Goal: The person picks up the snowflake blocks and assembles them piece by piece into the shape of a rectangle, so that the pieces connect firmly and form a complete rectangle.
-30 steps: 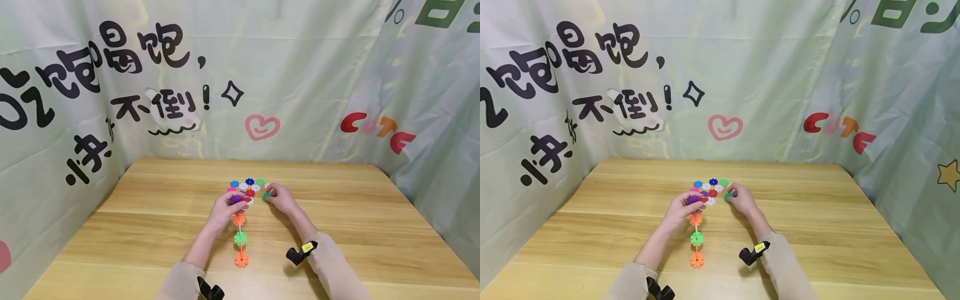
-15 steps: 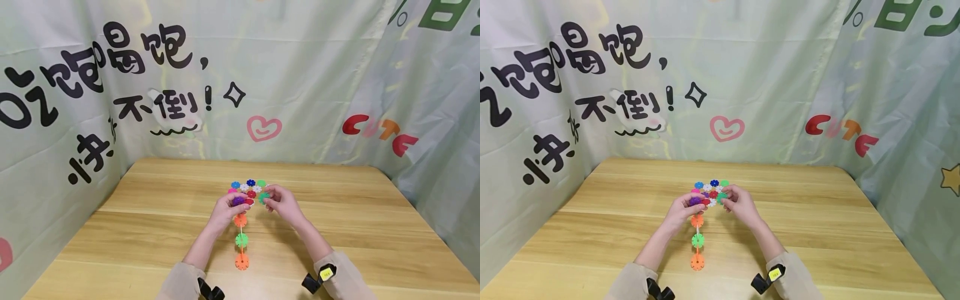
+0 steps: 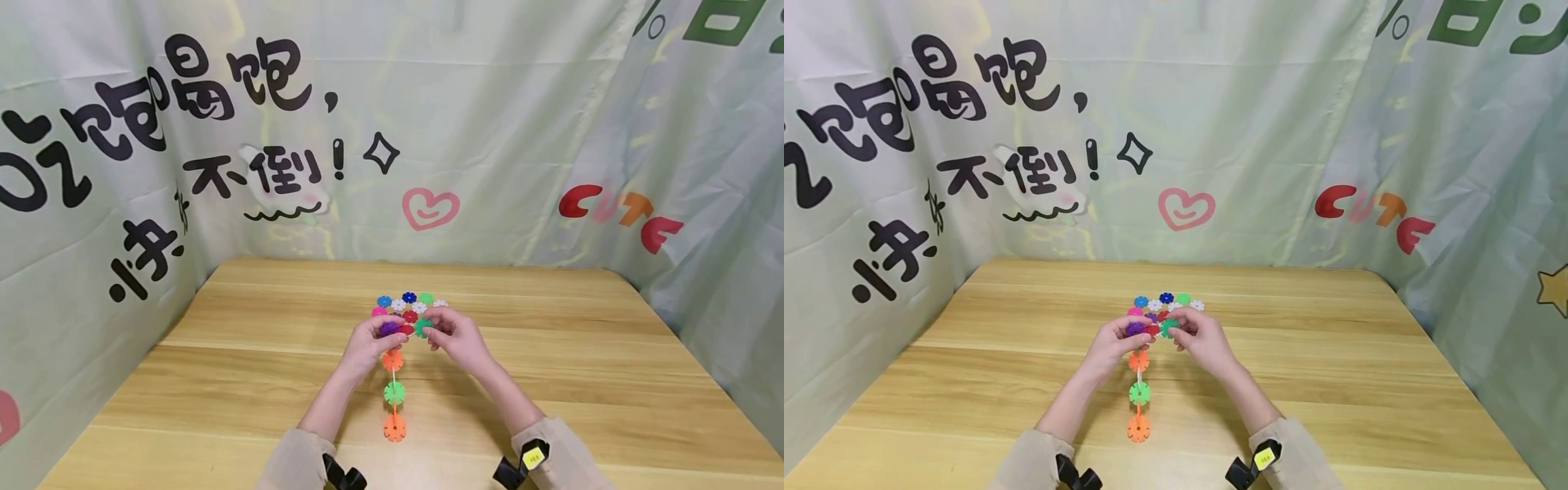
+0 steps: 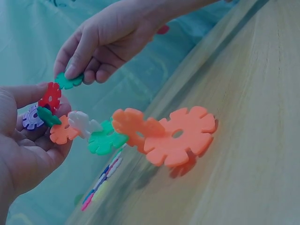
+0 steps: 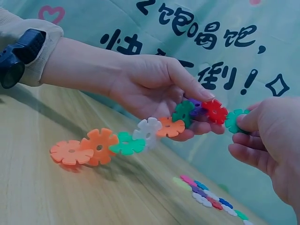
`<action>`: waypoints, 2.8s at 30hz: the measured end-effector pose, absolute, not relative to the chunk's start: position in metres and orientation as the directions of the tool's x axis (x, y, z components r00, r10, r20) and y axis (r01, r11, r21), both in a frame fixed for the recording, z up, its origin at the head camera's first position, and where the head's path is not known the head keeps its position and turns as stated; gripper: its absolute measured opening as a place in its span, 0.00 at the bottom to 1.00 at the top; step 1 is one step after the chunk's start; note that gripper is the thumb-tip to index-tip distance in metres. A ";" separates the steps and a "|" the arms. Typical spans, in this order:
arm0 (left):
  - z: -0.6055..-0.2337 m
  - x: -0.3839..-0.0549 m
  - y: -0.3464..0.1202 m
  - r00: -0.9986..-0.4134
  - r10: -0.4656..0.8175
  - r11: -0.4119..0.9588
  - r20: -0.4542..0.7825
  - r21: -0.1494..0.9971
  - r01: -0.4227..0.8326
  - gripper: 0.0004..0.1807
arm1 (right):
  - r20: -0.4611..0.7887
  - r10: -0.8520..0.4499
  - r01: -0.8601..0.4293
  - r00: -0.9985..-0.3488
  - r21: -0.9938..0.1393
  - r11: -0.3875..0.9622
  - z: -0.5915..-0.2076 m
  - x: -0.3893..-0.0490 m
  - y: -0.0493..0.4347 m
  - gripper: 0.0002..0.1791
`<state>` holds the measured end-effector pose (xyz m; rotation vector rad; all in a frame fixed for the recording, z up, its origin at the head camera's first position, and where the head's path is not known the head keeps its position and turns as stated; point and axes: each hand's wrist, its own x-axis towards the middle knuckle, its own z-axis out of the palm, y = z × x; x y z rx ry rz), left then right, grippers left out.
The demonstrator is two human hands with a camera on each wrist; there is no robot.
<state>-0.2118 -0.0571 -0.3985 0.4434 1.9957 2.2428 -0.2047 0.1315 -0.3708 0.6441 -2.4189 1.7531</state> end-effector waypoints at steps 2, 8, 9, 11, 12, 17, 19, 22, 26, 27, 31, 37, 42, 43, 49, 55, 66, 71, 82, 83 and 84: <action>-0.399 -0.212 -0.057 -0.951 0.272 -0.132 0.146 0.985 0.113 0.17 | 0.316 -0.282 -0.389 -0.906 -0.884 0.259 -0.368 -0.201 0.130 0.11; -0.400 -0.213 -0.057 -0.950 0.275 -0.123 0.150 0.985 0.120 0.18 | 0.347 -0.276 -0.403 -0.897 -0.897 0.181 -0.389 -0.213 0.132 0.11; -0.400 -0.213 -0.057 -0.950 0.274 -0.118 0.150 0.986 0.122 0.18 | 0.350 -0.276 -0.403 -0.895 -0.900 0.165 -0.390 -0.213 0.131 0.11; -0.399 -0.213 -0.057 -0.951 0.271 -0.108 0.149 0.986 0.124 0.18 | 0.352 -0.273 -0.399 -0.895 -0.906 0.139 -0.392 -0.213 0.131 0.11; -0.399 -0.213 -0.057 -0.951 0.272 -0.102 0.147 0.987 0.124 0.18 | 0.350 -0.268 -0.393 -0.898 -0.911 0.128 -0.393 -0.213 0.130 0.11; -0.397 -0.214 -0.057 -0.951 0.281 -0.035 0.125 0.992 0.120 0.19 | 0.349 -0.251 -0.382 -0.903 -0.919 0.095 -0.394 -0.210 0.129 0.10; -0.396 -0.214 -0.058 -0.949 0.291 -0.002 0.124 0.992 0.129 0.19 | 0.354 -0.255 -0.384 -0.900 -0.920 0.081 -0.394 -0.210 0.129 0.09; -0.396 -0.214 -0.058 -0.943 0.305 0.016 0.131 0.990 0.142 0.20 | 0.362 -0.266 -0.395 -0.893 -0.915 0.082 -0.393 -0.210 0.128 0.08; -0.397 -0.213 -0.057 -0.943 0.307 -0.003 0.132 0.990 0.138 0.20 | 0.371 -0.271 -0.412 -0.888 -0.904 0.112 -0.391 -0.209 0.128 0.09; -0.397 -0.213 -0.057 -0.944 0.304 -0.015 0.128 0.991 0.130 0.20 | 0.371 -0.271 -0.413 -0.888 -0.904 0.115 -0.392 -0.209 0.128 0.09; -0.398 -0.213 -0.058 -0.946 0.298 -0.032 0.125 0.992 0.121 0.20 | 0.368 -0.270 -0.410 -0.890 -0.905 0.118 -0.392 -0.210 0.127 0.11; -0.400 -0.213 -0.057 -0.950 0.288 0.005 0.124 0.991 0.131 0.19 | 0.326 -0.281 -0.373 -0.903 -0.918 0.133 -0.394 -0.212 0.125 0.15; -0.402 -0.213 -0.057 -0.955 0.271 0.001 0.121 0.992 0.126 0.19 | 0.283 -0.284 -0.327 -0.916 -0.937 0.120 -0.394 -0.213 0.125 0.15; -0.402 -0.213 -0.057 -0.955 0.271 -0.001 0.119 0.992 0.124 0.19 | 0.278 -0.281 -0.321 -0.919 -0.940 0.120 -0.394 -0.213 0.125 0.14; -0.402 -0.213 -0.057 -0.950 0.284 -0.016 0.127 0.992 0.128 0.21 | 0.260 -0.259 -0.305 -0.930 -0.940 0.152 -0.395 -0.212 0.126 0.13; -0.402 -0.213 -0.057 -0.937 0.314 -0.018 0.154 0.988 0.156 0.20 | 0.272 -0.259 -0.320 -0.927 -0.934 0.162 -0.396 -0.213 0.127 0.13; -0.402 -0.216 -0.061 -0.948 0.282 -0.070 0.150 0.988 0.136 0.20 | 0.244 -0.193 -0.276 -0.950 -0.948 0.158 -0.399 -0.225 0.133 0.14; -0.402 -0.219 -0.066 -0.962 0.234 -0.070 0.143 0.989 0.130 0.20 | 0.179 -0.106 -0.196 -0.978 -0.964 0.180 -0.406 -0.241 0.135 0.14; -0.401 -0.221 -0.074 -0.973 0.188 -0.069 0.134 0.990 0.123 0.20 | 0.070 -0.016 -0.072 -0.997 -0.958 0.277 -0.421 -0.287 0.127 0.19; -0.401 -0.221 -0.074 -0.973 0.187 -0.069 0.136 0.990 0.126 0.20 | 0.088 -0.015 -0.088 -0.996 -0.945 0.316 -0.423 -0.291 0.126 0.19; -0.401 -0.222 -0.074 -0.973 0.188 -0.069 0.138 0.990 0.127 0.20 | 0.105 -0.013 -0.103 -0.994 -0.929 0.355 -0.424 -0.294 0.125 0.18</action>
